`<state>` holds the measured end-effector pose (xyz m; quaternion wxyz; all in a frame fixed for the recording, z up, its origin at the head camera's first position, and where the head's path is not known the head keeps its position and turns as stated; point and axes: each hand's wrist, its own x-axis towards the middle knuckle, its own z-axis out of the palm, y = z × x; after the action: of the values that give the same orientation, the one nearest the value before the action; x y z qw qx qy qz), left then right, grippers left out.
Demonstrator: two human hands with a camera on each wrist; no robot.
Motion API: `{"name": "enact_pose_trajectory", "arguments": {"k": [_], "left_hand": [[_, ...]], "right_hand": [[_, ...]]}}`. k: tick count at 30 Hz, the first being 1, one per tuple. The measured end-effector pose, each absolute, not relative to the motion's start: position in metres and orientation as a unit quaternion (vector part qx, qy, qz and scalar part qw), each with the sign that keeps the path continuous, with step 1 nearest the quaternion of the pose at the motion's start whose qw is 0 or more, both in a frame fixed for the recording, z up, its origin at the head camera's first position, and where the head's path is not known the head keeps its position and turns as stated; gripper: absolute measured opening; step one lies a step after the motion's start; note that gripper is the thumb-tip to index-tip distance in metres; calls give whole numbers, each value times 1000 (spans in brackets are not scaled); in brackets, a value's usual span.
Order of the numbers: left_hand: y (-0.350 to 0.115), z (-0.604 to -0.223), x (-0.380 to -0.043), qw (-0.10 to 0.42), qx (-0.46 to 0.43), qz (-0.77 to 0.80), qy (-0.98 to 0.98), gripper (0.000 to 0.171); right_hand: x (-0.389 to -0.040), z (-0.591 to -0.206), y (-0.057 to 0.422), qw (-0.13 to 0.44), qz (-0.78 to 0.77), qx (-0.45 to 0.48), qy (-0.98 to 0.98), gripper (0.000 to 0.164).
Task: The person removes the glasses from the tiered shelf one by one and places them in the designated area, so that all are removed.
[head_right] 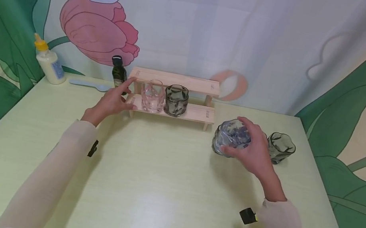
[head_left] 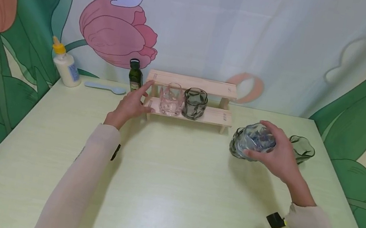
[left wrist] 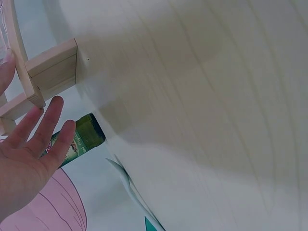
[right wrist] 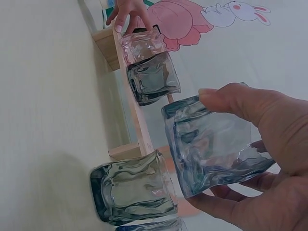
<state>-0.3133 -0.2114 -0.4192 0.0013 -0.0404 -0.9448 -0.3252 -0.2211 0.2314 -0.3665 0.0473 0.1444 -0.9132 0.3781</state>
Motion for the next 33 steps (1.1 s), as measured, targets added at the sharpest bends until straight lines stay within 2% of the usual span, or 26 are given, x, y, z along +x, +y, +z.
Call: {"name": "enact_pose_trajectory", "arguments": {"k": [17, 33], "left_hand": [[-211, -419, -313, -1, -38, -323, -946, 98], [-211, -421, -314, 5, -41, -323, -945, 98]], "right_hand": [[-196, -384, 239, 70, 377, 127, -915, 87], [-197, -417, 241, 47, 393, 104, -912, 91]]}}
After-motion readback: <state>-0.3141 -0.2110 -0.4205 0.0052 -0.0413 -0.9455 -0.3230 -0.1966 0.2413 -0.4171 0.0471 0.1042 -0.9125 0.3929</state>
